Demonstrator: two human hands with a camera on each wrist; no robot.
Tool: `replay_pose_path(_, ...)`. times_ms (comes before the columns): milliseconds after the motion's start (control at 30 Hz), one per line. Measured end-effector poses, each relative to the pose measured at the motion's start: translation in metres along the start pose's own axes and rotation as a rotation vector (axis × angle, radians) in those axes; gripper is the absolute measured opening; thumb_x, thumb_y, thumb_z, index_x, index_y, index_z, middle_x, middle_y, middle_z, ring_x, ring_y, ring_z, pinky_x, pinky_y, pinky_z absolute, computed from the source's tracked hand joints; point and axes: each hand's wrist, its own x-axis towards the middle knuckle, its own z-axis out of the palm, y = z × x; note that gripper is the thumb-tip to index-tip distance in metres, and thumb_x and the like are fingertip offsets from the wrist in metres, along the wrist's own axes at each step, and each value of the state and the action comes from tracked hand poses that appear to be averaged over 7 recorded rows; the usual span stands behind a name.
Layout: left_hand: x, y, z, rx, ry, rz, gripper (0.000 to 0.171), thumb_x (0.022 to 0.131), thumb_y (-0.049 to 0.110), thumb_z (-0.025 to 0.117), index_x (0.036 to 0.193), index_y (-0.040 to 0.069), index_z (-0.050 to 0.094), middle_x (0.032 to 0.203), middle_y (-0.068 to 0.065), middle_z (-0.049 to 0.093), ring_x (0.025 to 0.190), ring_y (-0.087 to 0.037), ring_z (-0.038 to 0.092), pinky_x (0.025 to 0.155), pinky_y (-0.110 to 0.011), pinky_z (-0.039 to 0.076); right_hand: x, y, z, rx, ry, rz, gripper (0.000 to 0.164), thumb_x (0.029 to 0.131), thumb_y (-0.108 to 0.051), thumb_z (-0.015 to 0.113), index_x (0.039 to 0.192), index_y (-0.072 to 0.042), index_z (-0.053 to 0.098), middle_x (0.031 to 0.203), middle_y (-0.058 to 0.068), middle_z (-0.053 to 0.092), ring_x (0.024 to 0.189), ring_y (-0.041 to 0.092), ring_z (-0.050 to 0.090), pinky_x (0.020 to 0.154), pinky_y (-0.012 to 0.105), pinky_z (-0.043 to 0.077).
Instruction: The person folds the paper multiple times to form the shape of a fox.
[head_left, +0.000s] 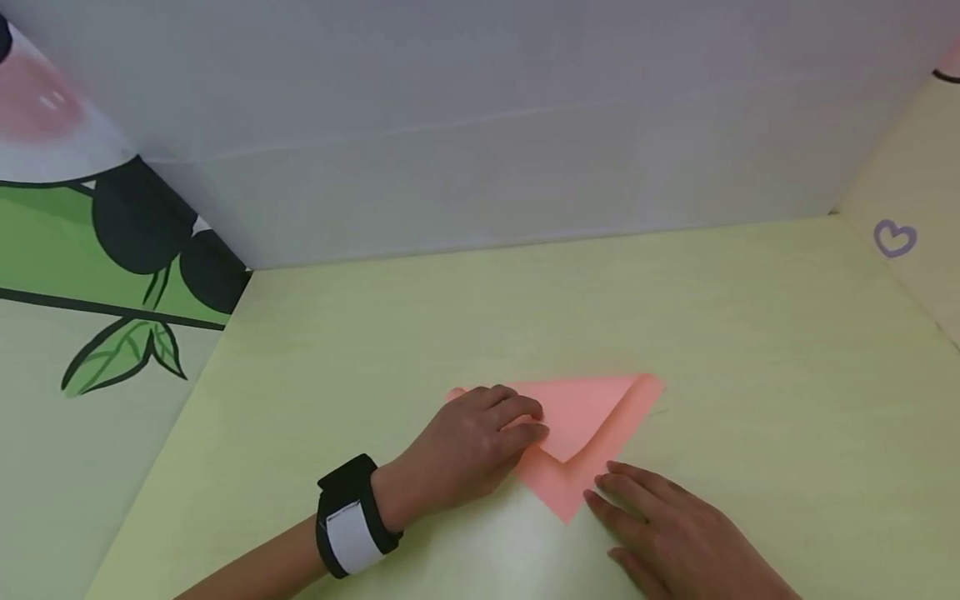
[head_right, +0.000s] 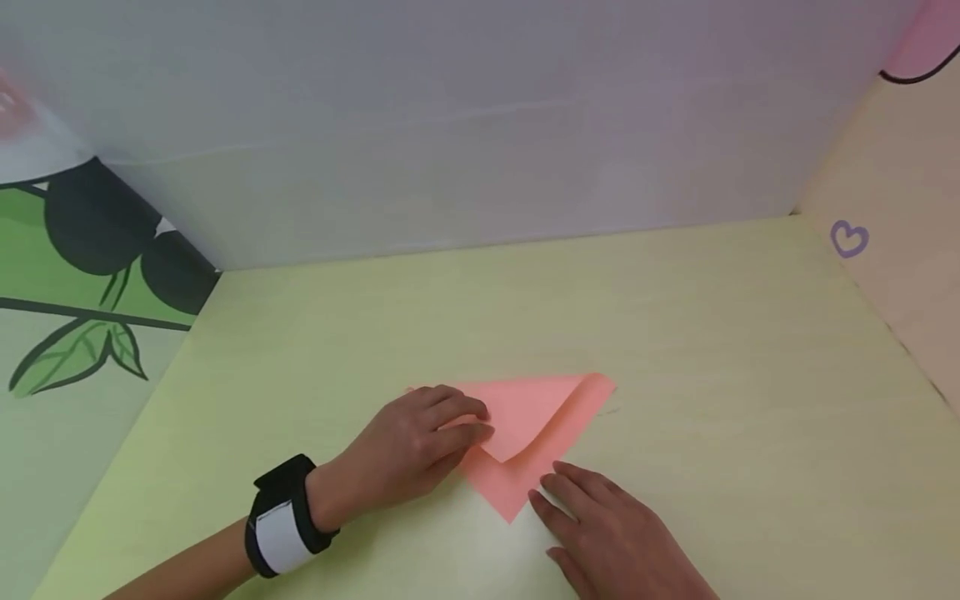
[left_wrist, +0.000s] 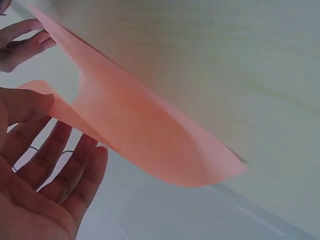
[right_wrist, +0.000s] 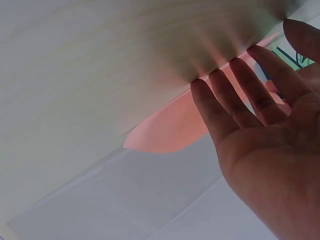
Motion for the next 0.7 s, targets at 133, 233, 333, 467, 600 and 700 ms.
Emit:
replay_pose_path(133, -0.007, 0.009, 0.001, 0.056, -0.041, 0.004, 0.017, 0.086, 0.007, 0.078, 0.100, 0.016, 0.072, 0.106, 0.003, 0.069, 0.097, -0.018, 0.066, 0.085, -0.030, 0.056, 0.000, 0.001, -0.003, 0.019, -0.006, 0.014, 0.044, 0.096, -0.042, 0.070, 0.130, -0.015, 0.071, 0.138, 0.000, 0.060, 0.126, 0.022, 0.058, 0.092, 0.037, 0.054)
replay_pose_path(233, -0.010, 0.014, 0.003, 0.072, -0.070, 0.006, 0.016, 0.087, 0.009, 0.078, 0.100, 0.017, 0.072, 0.107, 0.003, 0.068, 0.097, -0.018, 0.065, 0.087, -0.030, 0.056, 0.001, 0.001, -0.003, 0.030, -0.012, 0.021, 0.044, 0.095, -0.041, 0.071, 0.131, -0.016, 0.071, 0.138, 0.000, 0.061, 0.126, 0.022, 0.058, 0.091, 0.037, 0.055)
replay_pose_path(333, -0.013, 0.018, 0.004, 0.079, -0.088, 0.022, 0.016, 0.088, 0.006, 0.075, 0.100, 0.017, 0.072, 0.108, 0.003, 0.067, 0.095, -0.018, 0.064, 0.086, -0.029, 0.054, 0.001, 0.000, -0.003, 0.033, -0.021, 0.042, 0.045, 0.093, -0.041, 0.074, 0.131, -0.017, 0.071, 0.136, 0.000, 0.063, 0.126, 0.021, 0.059, 0.091, 0.037, 0.056)
replay_pose_path(467, -0.014, 0.023, 0.005, 0.088, -0.103, 0.038, 0.019, 0.089, 0.002, 0.070, 0.100, 0.017, 0.071, 0.107, 0.004, 0.067, 0.092, -0.018, 0.061, 0.082, -0.029, 0.053, 0.000, -0.001, -0.003, 0.034, -0.011, 0.053, 0.044, 0.095, -0.042, 0.071, 0.130, -0.016, 0.071, 0.137, 0.000, 0.063, 0.126, 0.021, 0.059, 0.092, 0.037, 0.055)
replay_pose_path(600, -0.016, 0.027, 0.005, 0.087, -0.151, 0.034, 0.020, 0.090, 0.001, 0.066, 0.101, 0.018, 0.071, 0.107, 0.005, 0.066, 0.090, -0.017, 0.057, 0.081, -0.029, 0.051, 0.000, -0.001, -0.003, 0.040, 0.008, 0.037, 0.042, 0.101, -0.044, 0.063, 0.130, -0.016, 0.071, 0.137, 0.000, 0.063, 0.127, 0.022, 0.058, 0.093, 0.036, 0.053)
replay_pose_path(700, -0.017, 0.029, 0.005, 0.094, -0.195, 0.036, 0.021, 0.091, 0.001, 0.066, 0.101, 0.018, 0.071, 0.107, 0.005, 0.065, 0.088, -0.016, 0.055, 0.081, -0.028, 0.050, 0.000, -0.002, -0.003, 0.048, 0.006, 0.036, 0.041, 0.101, -0.043, 0.063, 0.130, -0.016, 0.071, 0.137, 0.000, 0.063, 0.128, 0.022, 0.058, 0.094, 0.037, 0.052)
